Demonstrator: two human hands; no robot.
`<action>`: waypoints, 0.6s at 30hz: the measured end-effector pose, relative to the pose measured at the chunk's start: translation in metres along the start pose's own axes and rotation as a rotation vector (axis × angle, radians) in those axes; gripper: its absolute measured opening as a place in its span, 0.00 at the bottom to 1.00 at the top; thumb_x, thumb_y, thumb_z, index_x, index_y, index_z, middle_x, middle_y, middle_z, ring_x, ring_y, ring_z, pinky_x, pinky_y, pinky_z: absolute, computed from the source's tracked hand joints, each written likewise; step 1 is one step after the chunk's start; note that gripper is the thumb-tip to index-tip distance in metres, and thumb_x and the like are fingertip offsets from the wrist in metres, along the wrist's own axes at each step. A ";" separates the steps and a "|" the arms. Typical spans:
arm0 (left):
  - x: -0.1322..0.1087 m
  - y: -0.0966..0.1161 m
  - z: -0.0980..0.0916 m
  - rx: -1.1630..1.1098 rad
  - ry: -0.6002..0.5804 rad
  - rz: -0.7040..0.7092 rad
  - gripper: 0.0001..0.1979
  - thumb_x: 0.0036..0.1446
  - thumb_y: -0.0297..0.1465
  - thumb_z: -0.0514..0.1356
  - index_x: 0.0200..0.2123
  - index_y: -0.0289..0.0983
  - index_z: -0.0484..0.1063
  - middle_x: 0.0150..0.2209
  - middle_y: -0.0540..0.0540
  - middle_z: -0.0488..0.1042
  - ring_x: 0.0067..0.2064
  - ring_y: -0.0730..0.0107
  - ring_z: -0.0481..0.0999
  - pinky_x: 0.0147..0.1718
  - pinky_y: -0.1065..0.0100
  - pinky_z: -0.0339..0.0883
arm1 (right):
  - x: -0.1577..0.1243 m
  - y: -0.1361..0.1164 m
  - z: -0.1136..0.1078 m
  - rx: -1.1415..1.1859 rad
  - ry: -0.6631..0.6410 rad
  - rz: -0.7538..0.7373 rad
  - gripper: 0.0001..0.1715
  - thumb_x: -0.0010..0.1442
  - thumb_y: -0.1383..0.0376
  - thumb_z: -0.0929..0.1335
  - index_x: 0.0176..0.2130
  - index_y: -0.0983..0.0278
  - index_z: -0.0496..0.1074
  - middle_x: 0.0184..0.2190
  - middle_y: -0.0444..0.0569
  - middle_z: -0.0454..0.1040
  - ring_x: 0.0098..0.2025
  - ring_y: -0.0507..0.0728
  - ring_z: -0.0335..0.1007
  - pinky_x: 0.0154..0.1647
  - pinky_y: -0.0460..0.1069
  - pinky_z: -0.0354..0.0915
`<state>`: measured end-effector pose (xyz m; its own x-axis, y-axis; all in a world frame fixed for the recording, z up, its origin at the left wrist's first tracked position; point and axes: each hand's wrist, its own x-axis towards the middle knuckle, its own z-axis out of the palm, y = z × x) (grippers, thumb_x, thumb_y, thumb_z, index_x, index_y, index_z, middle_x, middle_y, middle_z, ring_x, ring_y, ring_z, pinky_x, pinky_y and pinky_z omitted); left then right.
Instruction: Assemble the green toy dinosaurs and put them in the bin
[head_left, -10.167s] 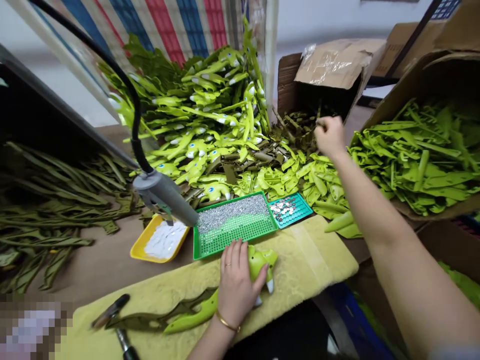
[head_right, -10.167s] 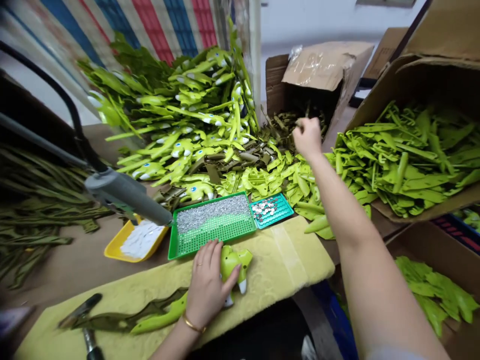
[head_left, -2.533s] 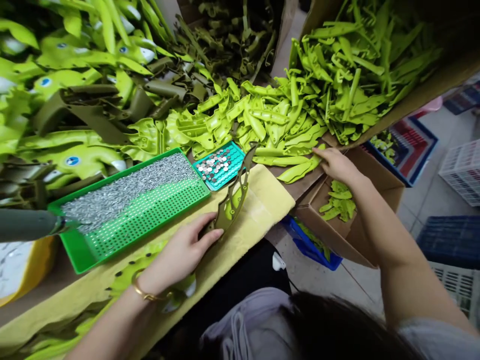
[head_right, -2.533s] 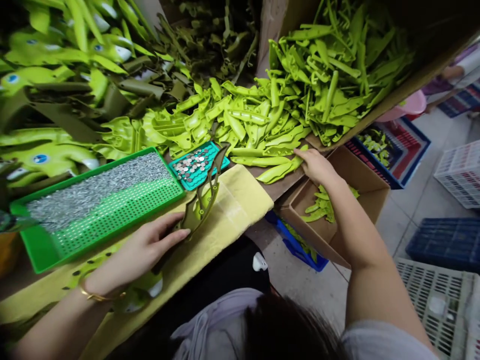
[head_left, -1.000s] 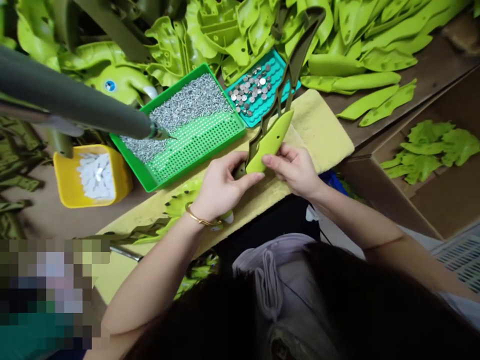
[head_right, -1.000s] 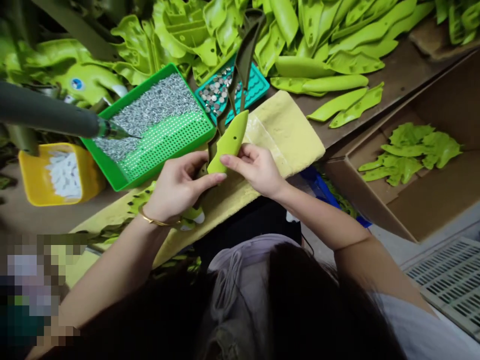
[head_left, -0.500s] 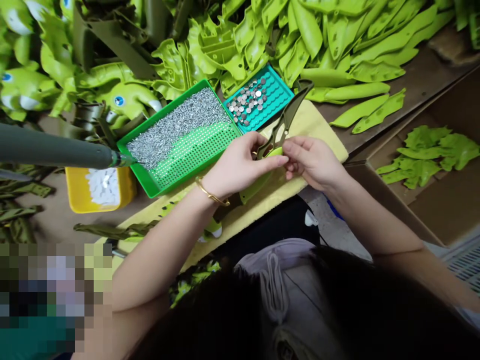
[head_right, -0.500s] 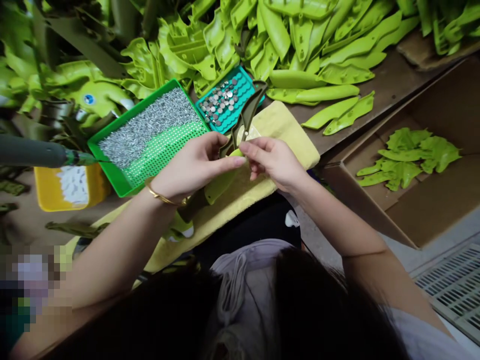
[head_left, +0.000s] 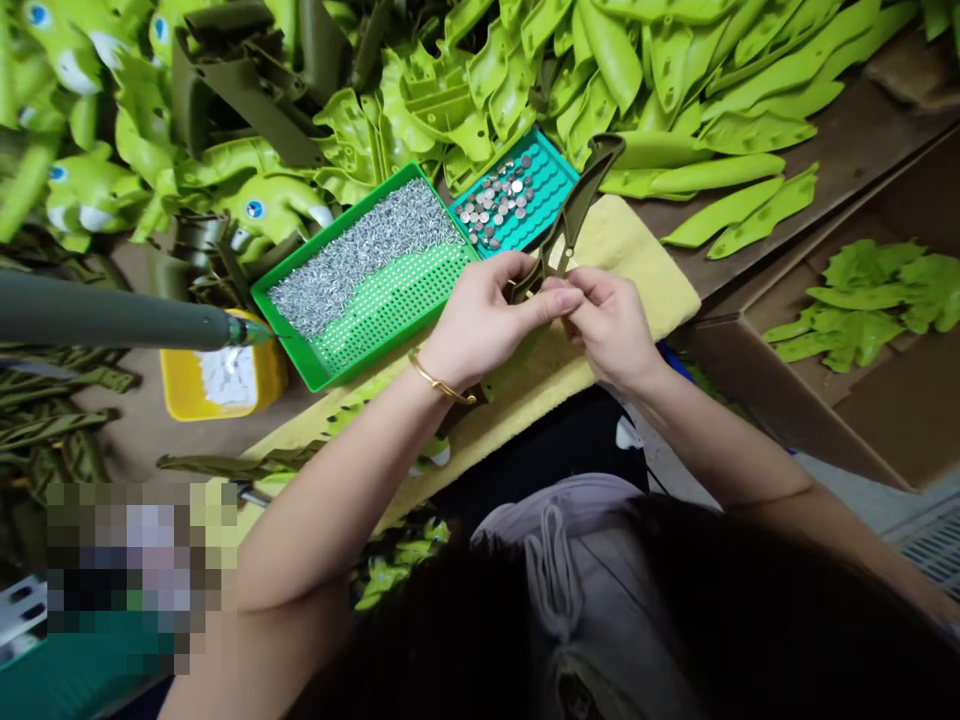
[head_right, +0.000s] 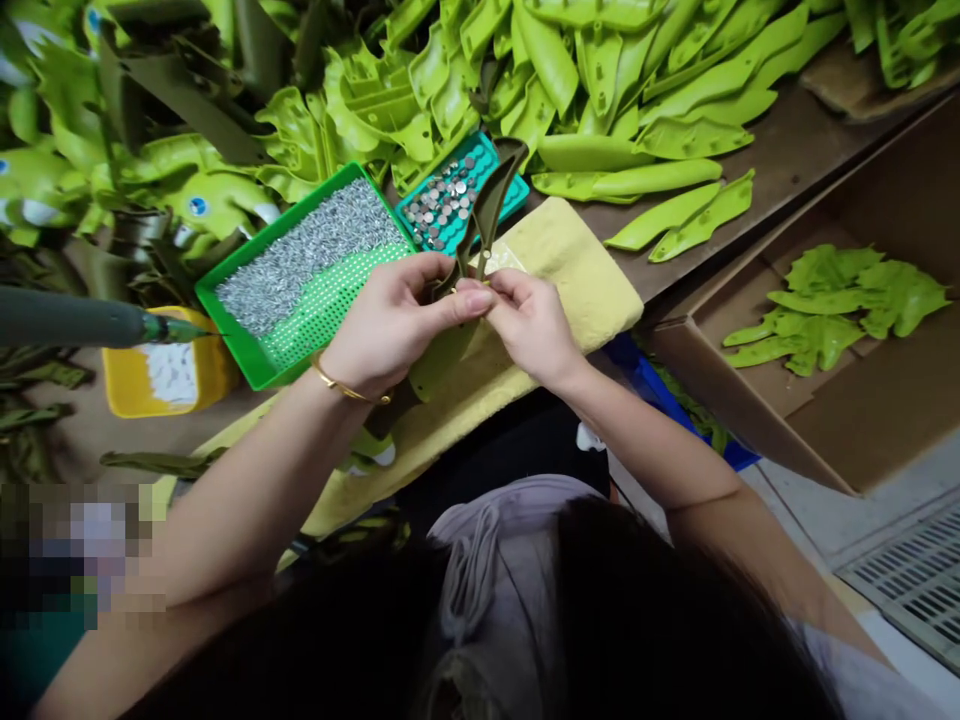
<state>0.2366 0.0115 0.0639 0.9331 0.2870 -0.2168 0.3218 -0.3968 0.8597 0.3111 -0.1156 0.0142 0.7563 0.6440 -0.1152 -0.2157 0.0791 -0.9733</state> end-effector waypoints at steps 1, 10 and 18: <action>-0.003 -0.001 -0.004 0.017 -0.057 -0.013 0.20 0.52 0.48 0.64 0.33 0.35 0.70 0.27 0.51 0.67 0.30 0.73 0.63 0.27 0.70 0.55 | 0.001 0.000 -0.003 -0.011 0.009 0.011 0.28 0.49 0.43 0.72 0.23 0.63 0.62 0.19 0.38 0.55 0.23 0.45 0.54 0.21 0.43 0.53; -0.025 -0.018 -0.029 0.110 -0.185 -0.155 0.18 0.60 0.44 0.55 0.33 0.34 0.70 0.26 0.50 0.65 0.27 0.74 0.61 0.25 0.71 0.54 | -0.029 0.017 0.013 -0.284 -0.219 0.223 0.31 0.52 0.39 0.68 0.26 0.64 0.65 0.20 0.40 0.61 0.24 0.47 0.55 0.25 0.46 0.51; -0.022 -0.022 -0.010 -0.145 -0.095 -0.239 0.16 0.52 0.43 0.62 0.26 0.35 0.67 0.23 0.52 0.61 0.25 0.75 0.60 0.23 0.72 0.55 | -0.039 0.022 0.029 -0.290 -0.020 0.146 0.30 0.56 0.43 0.67 0.21 0.61 0.56 0.17 0.36 0.51 0.20 0.45 0.45 0.22 0.47 0.43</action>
<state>0.2073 0.0230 0.0540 0.8465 0.2721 -0.4577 0.5145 -0.1969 0.8345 0.2586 -0.1167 0.0030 0.7173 0.6477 -0.2570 -0.1343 -0.2334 -0.9631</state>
